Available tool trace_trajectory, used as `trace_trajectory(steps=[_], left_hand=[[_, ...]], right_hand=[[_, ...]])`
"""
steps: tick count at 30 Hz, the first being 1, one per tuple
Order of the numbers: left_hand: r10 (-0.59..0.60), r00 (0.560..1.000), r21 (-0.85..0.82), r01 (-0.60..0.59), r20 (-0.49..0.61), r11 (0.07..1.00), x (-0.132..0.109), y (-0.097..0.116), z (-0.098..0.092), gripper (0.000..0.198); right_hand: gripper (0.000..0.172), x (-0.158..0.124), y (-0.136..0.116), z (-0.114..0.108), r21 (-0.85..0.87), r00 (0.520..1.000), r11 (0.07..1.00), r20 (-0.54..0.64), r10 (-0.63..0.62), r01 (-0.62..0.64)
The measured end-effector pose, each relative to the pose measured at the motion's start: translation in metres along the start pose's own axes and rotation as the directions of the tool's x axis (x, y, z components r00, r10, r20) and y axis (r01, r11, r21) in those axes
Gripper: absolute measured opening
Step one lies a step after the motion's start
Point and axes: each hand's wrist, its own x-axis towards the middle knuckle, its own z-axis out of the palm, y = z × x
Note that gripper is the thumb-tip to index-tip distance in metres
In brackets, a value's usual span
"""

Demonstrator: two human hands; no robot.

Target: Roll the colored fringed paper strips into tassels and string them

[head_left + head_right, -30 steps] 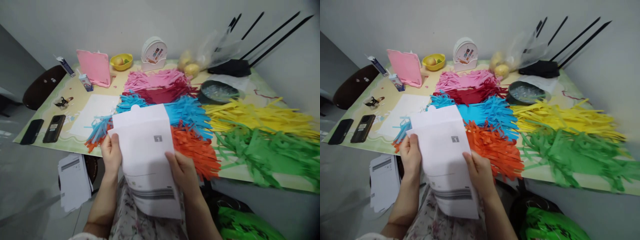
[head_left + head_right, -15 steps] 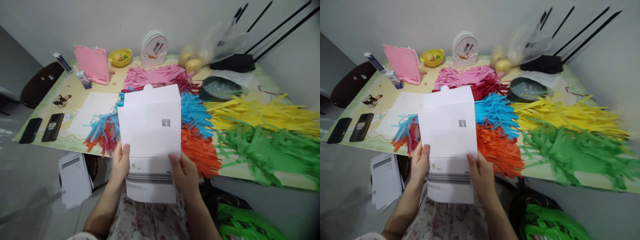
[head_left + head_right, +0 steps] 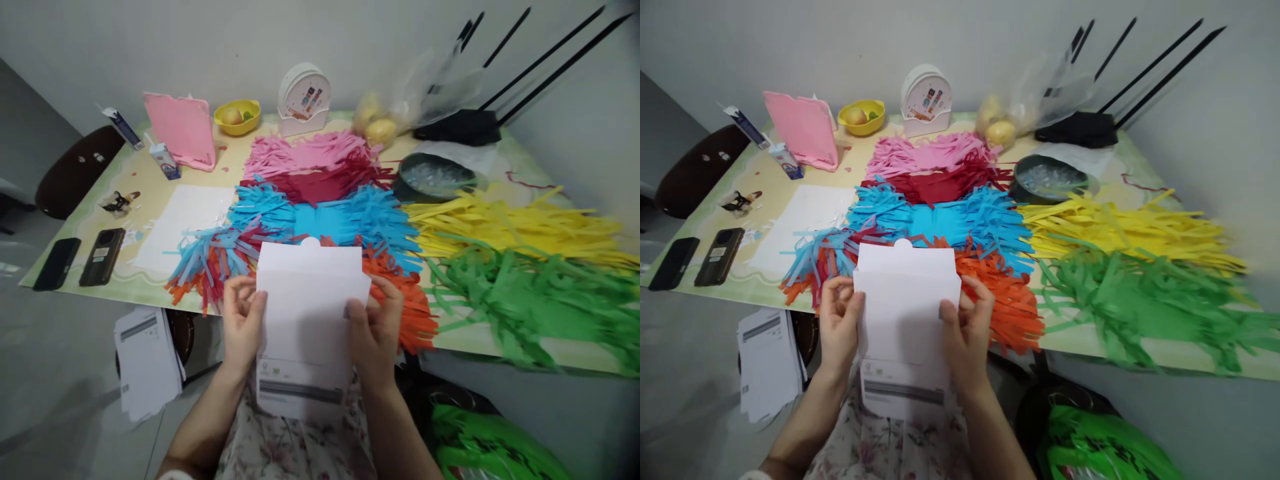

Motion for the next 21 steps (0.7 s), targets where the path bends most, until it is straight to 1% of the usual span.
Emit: trace_trajectory(steps=[2, 3, 5, 8, 11, 14, 17, 18, 21], left_hand=[[0.0, 1.0, -0.027, 0.0, 0.018, 1.0, 0.002, 0.002, 0.001, 0.028], [0.012, 1.0, -0.038, -0.011, 0.006, 0.999, 0.003, 0.004, 0.001, 0.027], [0.038, 0.998, -0.045, -0.04, -0.045, 0.998, 0.005, 0.007, 0.003, 0.028], [0.042, 0.991, -0.01, -0.043, -0.127, 0.999, 0.008, 0.009, 0.005, 0.025], [0.03, 0.986, 0.001, -0.03, -0.167, 1.0, 0.011, 0.007, 0.004, 0.019], [-0.005, 0.986, -0.05, -0.003, -0.166, 0.999, 0.013, 0.001, -0.001, 0.017], [-0.066, 0.986, -0.092, 0.053, -0.151, 0.994, 0.015, 0.0, -0.004, 0.02], [-0.085, 0.986, -0.097, 0.071, -0.143, 0.993, 0.015, 0.001, -0.005, 0.021], [-0.112, 0.987, -0.119, 0.098, -0.116, 0.988, 0.017, 0.006, -0.006, 0.023]], right_hand=[[0.027, 0.001, 0.0, -0.001, 0.003, 0.985, 0.996, -0.145, -0.089, 0.09], [0.023, 0.002, 0.0, -0.002, -0.012, 0.972, 0.992, -0.199, -0.125, 0.125], [0.02, 0.004, 0.0, -0.002, -0.026, 0.957, 0.989, -0.248, -0.15, 0.148], [0.016, 0.004, -0.002, -0.001, 0.011, 0.956, 0.99, -0.262, -0.132, 0.14], [0.015, 0.003, -0.002, -0.002, 0.074, 0.96, 0.989, -0.259, -0.101, 0.124], [0.014, 0.003, -0.004, -0.004, 0.112, 0.973, 0.99, -0.224, -0.061, 0.088], [0.012, 0.005, -0.007, -0.005, 0.125, 0.979, 0.99, -0.2, -0.039, 0.065], [0.014, 0.005, -0.009, -0.005, 0.13, 0.982, 0.99, -0.19, -0.025, 0.05], [0.03, 0.007, -0.01, -0.008, 0.141, 0.992, 0.99, -0.121, 0.04, -0.022]])
